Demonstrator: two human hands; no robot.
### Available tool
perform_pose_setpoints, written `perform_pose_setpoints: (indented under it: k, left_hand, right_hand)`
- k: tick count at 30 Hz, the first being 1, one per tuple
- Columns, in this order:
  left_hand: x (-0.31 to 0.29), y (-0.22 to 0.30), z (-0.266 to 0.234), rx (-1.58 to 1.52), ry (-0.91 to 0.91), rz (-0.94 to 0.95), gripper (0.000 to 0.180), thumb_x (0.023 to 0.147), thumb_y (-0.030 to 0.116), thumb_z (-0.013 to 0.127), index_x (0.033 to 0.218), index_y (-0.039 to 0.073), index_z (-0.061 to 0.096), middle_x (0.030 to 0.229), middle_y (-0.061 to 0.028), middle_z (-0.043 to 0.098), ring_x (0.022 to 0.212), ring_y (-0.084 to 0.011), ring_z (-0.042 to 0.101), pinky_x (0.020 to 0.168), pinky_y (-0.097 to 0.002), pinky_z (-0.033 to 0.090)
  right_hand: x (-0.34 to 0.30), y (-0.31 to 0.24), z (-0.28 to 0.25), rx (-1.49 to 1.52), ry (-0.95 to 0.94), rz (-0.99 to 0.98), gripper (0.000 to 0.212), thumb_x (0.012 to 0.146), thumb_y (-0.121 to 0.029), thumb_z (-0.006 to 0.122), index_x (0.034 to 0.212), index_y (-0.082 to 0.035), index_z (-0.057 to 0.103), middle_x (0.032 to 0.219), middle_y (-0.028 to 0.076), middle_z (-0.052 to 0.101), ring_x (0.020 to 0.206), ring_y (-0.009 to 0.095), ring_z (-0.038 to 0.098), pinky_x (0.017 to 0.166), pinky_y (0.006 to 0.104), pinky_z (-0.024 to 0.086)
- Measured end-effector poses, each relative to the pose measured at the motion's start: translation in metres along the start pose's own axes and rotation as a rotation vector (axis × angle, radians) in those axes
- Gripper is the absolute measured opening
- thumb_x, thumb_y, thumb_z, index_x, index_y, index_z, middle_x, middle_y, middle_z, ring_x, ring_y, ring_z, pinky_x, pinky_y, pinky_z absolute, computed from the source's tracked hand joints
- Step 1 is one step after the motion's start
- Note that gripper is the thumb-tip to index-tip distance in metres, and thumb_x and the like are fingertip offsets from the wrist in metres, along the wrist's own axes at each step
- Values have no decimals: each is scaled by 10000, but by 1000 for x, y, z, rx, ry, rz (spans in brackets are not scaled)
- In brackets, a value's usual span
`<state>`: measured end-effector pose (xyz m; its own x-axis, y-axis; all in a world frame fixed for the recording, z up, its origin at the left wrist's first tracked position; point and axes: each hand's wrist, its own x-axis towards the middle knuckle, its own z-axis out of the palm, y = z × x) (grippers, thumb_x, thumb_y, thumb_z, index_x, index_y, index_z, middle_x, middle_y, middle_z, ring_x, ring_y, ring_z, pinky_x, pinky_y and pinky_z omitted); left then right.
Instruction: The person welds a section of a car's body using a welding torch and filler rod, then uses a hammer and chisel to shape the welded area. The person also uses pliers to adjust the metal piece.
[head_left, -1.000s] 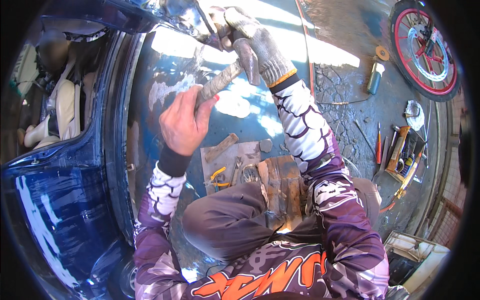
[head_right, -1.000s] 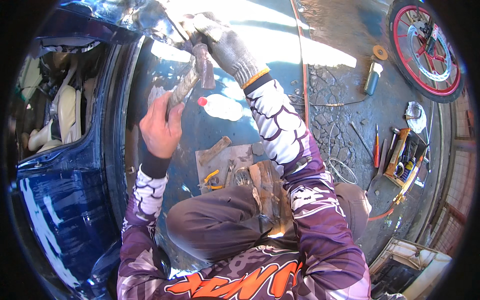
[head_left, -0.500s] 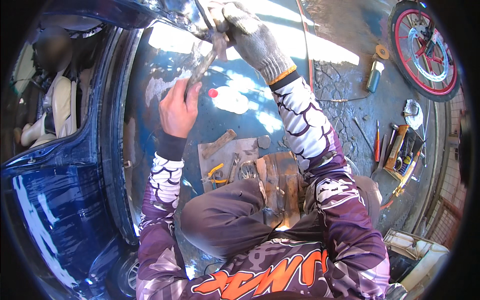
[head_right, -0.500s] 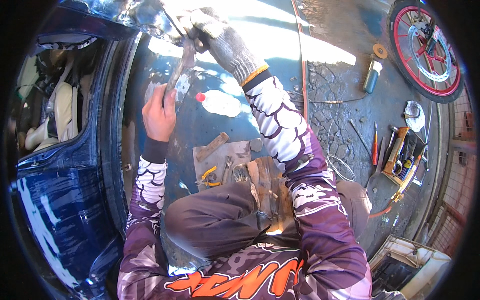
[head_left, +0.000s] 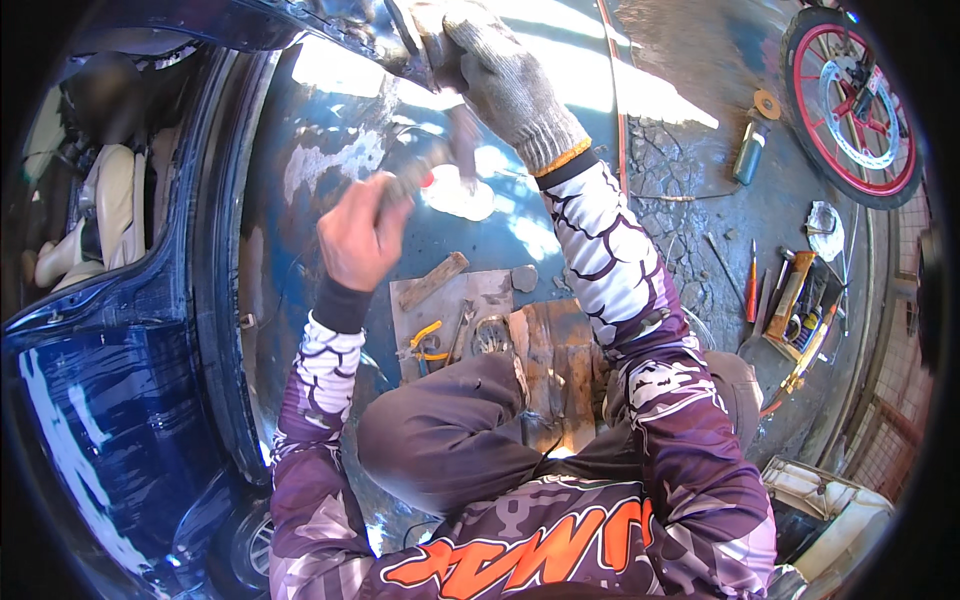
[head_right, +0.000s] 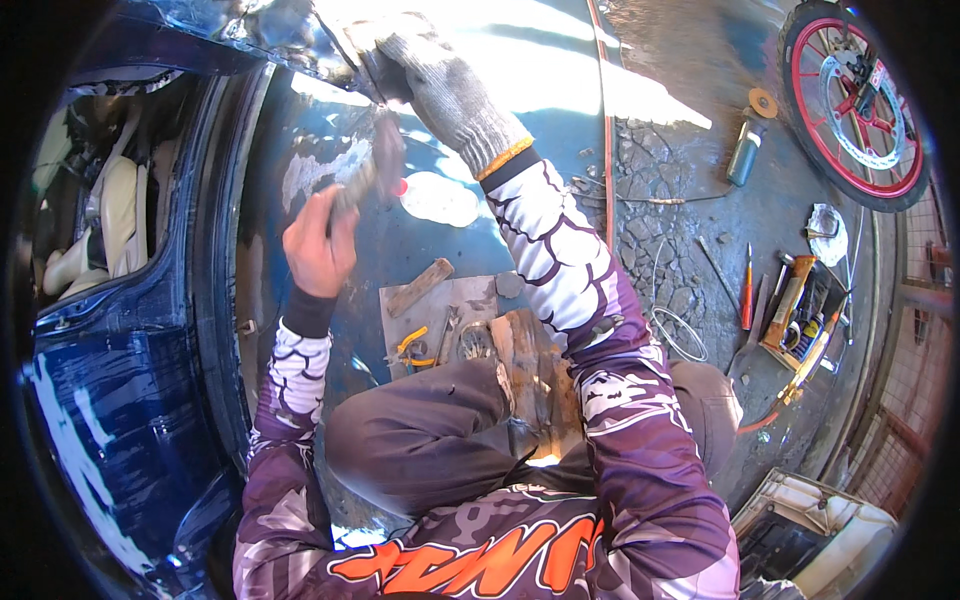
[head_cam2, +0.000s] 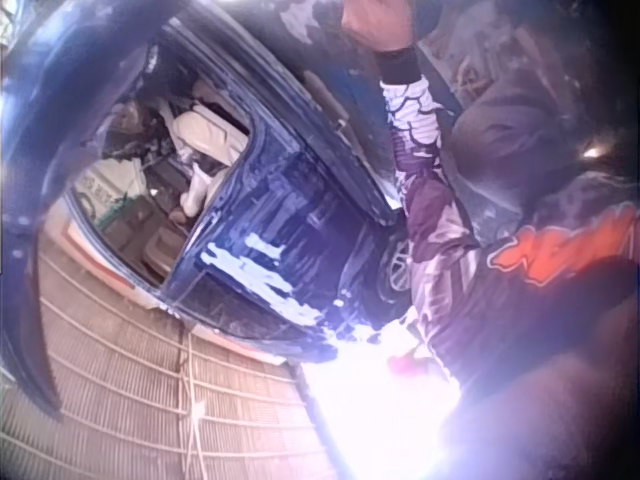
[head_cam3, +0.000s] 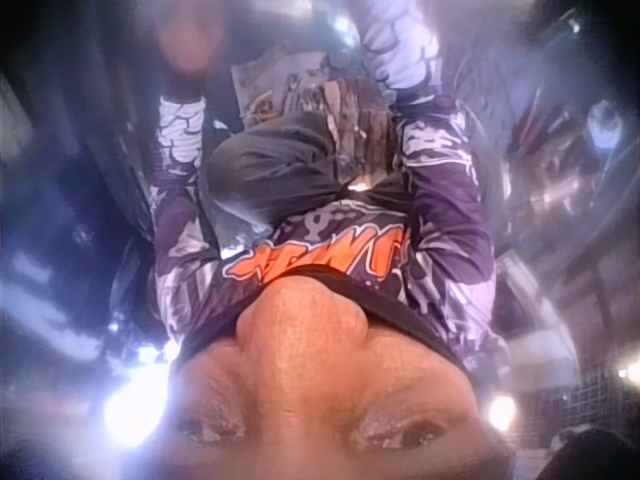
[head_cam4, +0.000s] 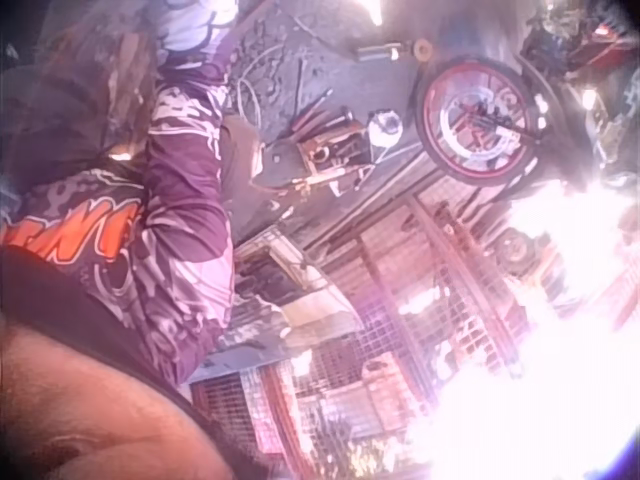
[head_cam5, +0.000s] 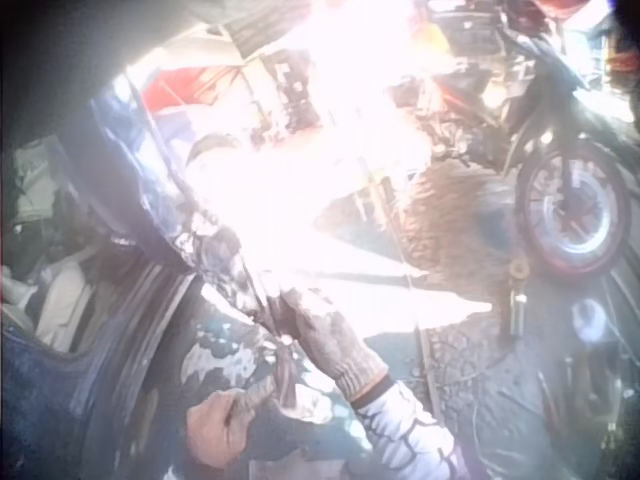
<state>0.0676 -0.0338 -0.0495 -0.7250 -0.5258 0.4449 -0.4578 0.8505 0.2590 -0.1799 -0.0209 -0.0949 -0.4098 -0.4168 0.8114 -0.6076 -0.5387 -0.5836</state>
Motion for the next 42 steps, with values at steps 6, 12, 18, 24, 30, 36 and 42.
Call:
perform_pose_setpoints:
  k: [6, 12, 18, 24, 30, 36, 42]
  left_hand:
    - [-6, -11, 0, -19, 15, 41, 243, 1012, 262, 715, 1087, 35, 671, 899, -177, 706, 779, -400, 702, 664, -444, 552]
    - [-8, -23, 3, 16, 44, 45, 262, 978, 246, 751, 1123, 36, 691, 930, -176, 718, 786, -390, 720, 679, -433, 570]
    - [-11, -27, 6, 8, 7, 24, 258, 974, 242, 750, 1123, 40, 692, 935, -185, 719, 794, -402, 718, 668, -425, 568]
    - [-6, -24, 3, -12, 10, 1, 269, 990, 263, 737, 1119, 30, 698, 907, -188, 717, 810, -399, 725, 692, -423, 572]
    - [2, -6, 0, -214, 75, -98, 259, 1040, 273, 678, 1107, 23, 674, 883, -185, 706, 767, -399, 705, 679, -429, 547]
    - [28, 4, -18, -129, 204, -59, 262, 1076, 243, 611, 1159, -4, 646, 898, -230, 701, 804, -421, 702, 698, -442, 542]
    - [27, 17, -19, -318, 240, -124, 435, 1151, 372, 429, 1243, -9, 618, 733, 19, 472, 580, -62, 423, 515, -231, 324]
  right_hand:
    - [-9, -9, -7, 224, -68, 202, 265, 1021, 59, 550, 1267, 12, 638, 1078, 129, 674, 865, 214, 718, 736, 347, 594]
    - [-10, -5, -4, -44, -24, 5, 219, 1003, 40, 569, 1205, 4, 647, 1051, 127, 658, 883, 240, 683, 759, 355, 568]
    - [-13, 1, 1, 106, -5, 43, 257, 998, 55, 555, 1244, 20, 620, 1023, 145, 628, 878, 278, 664, 789, 366, 570]
    - [-8, -7, -5, 57, -123, 81, 240, 998, 98, 530, 1215, 28, 607, 1044, 134, 598, 829, 195, 641, 724, 323, 559]
    - [25, -20, -5, 347, -54, 156, 166, 950, 40, 609, 1114, 20, 599, 970, 109, 629, 780, 251, 635, 708, 380, 540]
    - [62, -12, 8, 808, 55, 386, 126, 1002, -44, 592, 1122, -5, 607, 936, 75, 634, 806, 216, 648, 727, 363, 541]
    - [66, -12, 16, 1041, 148, 445, 128, 1055, -128, 574, 1129, -31, 614, 901, 42, 638, 833, 181, 660, 745, 345, 541]
